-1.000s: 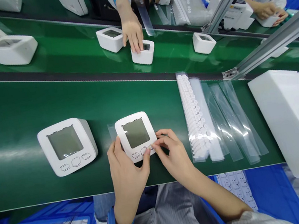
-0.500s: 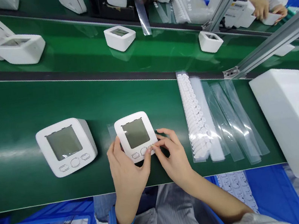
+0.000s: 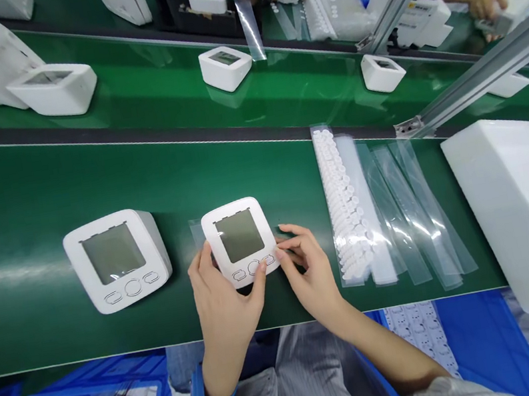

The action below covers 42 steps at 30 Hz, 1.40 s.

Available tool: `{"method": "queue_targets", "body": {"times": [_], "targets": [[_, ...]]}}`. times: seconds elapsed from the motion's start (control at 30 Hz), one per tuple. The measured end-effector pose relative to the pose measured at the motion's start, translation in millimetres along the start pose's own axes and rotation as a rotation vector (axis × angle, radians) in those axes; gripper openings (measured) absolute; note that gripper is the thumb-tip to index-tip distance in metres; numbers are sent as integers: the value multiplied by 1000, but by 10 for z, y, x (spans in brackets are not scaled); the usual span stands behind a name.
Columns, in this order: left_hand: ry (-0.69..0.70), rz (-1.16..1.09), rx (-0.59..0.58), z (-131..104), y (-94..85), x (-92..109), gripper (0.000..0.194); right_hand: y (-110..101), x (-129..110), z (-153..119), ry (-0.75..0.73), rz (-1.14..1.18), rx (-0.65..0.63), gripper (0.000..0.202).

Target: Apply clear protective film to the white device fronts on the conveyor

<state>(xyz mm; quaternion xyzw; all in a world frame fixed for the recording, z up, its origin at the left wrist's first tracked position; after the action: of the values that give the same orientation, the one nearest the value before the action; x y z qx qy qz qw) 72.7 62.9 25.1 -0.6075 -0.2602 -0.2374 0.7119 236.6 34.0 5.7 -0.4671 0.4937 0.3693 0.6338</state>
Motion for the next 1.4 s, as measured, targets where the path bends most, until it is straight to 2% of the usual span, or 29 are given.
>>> {"method": "queue_targets", "body": {"times": [0.3, 0.47, 0.6, 0.73, 0.8, 0.9, 1.0, 1.07, 1.13, 1.27, 1.33, 1.4], "targets": [[0, -63, -39, -5, -11, -15, 73, 32, 8, 0, -4, -4, -27, 4], [-13, -113, -84, 4, 2, -48, 64, 71, -32, 30, -37, -90, -22, 9], [-52, -227, -156, -16, -27, -160, 56, 58, 29, 72, 1, -52, -24, 19], [-75, -340, -279, -102, -66, -279, 48, 89, 94, 109, 91, -34, -132, 41], [-60, -366, -315, -131, -75, -287, 48, 134, 55, 124, 78, -69, -174, 44], [-36, -466, -321, -75, -60, -236, 50, 163, -15, 175, 39, -36, -112, 42], [14, -627, -348, 89, 2, -111, 51, 118, 40, 315, 104, 196, 46, 41], [48, -710, -344, 206, 15, -46, 50, 106, 71, 493, 122, 328, 102, 40], [45, -778, -322, 270, -8, -47, 51, 91, 75, 718, 95, 355, 138, 40], [-44, -978, -396, 138, -135, -190, 50, 45, 121, 1114, 38, 86, 210, 50], [-87, -1062, -403, 24, -300, -332, 48, 60, 164, 1230, 33, -32, 195, 54], [-137, -1084, -342, -57, -515, -539, 47, 83, 180, 1281, 37, -94, 163, 57]]}}
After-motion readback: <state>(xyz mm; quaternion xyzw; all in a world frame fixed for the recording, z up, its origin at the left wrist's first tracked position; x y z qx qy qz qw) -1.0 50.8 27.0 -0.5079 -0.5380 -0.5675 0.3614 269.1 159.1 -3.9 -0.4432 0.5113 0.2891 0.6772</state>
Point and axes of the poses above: each hand's wrist, its own z-axis towards the middle knuckle, its own y-axis out of the palm, x = y × z, the point moved 8 cm from there along z, towards the middle knuckle, and after that the axes turned 7 degrees about -y, right-handed, at the moved point
